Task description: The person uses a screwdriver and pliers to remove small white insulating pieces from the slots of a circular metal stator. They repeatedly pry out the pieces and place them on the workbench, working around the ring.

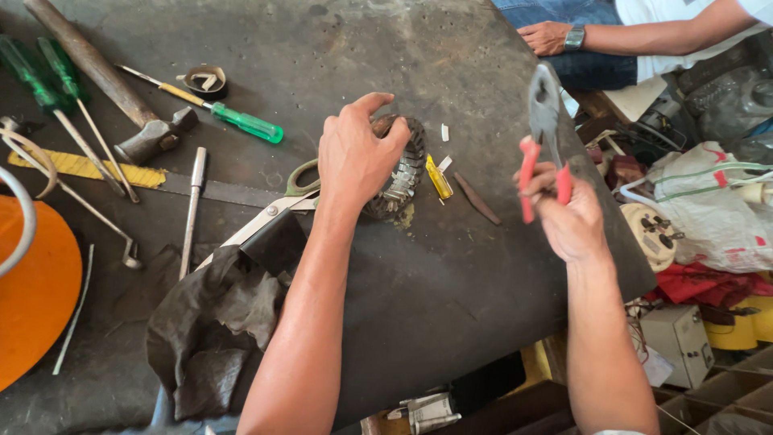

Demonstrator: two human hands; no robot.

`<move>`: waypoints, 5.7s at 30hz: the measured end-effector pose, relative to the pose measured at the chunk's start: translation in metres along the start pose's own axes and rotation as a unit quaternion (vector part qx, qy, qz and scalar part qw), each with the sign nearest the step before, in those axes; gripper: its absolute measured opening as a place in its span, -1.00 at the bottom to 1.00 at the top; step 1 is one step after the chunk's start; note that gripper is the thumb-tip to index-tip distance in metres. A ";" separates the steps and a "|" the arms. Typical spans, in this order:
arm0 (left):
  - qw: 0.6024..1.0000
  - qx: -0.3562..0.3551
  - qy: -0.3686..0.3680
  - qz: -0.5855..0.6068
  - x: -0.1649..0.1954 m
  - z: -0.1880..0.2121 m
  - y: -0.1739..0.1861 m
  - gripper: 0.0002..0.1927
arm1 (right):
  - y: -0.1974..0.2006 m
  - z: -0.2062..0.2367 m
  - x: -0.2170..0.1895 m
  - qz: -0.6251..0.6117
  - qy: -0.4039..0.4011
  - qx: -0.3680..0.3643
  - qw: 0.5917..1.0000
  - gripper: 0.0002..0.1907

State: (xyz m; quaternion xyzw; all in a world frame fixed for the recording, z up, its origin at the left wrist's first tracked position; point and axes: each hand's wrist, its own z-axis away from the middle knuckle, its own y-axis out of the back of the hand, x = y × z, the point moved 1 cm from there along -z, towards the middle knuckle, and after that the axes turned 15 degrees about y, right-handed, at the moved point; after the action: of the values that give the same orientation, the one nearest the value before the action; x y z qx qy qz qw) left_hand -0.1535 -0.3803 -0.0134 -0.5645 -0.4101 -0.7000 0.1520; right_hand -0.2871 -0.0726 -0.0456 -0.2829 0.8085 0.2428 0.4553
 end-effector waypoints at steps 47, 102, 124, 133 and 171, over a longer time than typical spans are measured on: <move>0.996 0.032 -0.079 -0.016 0.015 0.019 -0.012 -0.52 | -0.032 -0.014 -0.043 0.309 -0.164 -0.281 0.893 -0.74; 0.999 -0.011 -0.035 0.017 -0.004 -0.001 -0.003 -0.61 | -0.142 -0.049 -0.011 0.337 -0.008 -0.093 0.937 -0.85; 0.999 -0.002 -0.048 0.025 -0.004 -0.003 -0.001 -0.62 | -0.146 -0.049 -0.011 0.347 -0.008 -0.083 0.934 -0.86; 0.998 0.003 -0.052 0.032 -0.005 -0.002 -0.005 -0.63 | -0.152 -0.030 -0.017 0.432 0.148 -0.085 0.886 -0.88; 0.978 -0.120 0.099 0.141 -0.001 -0.002 0.019 -0.62 | -0.090 -0.017 -0.010 0.130 0.224 0.087 0.962 -0.61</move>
State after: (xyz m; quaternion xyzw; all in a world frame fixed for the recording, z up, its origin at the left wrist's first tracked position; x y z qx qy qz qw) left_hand -0.1417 -0.3939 -0.0067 -0.5583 -0.2226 -0.7682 0.2206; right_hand -0.2319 -0.1464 -0.0416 -0.1813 0.9378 0.1588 0.2498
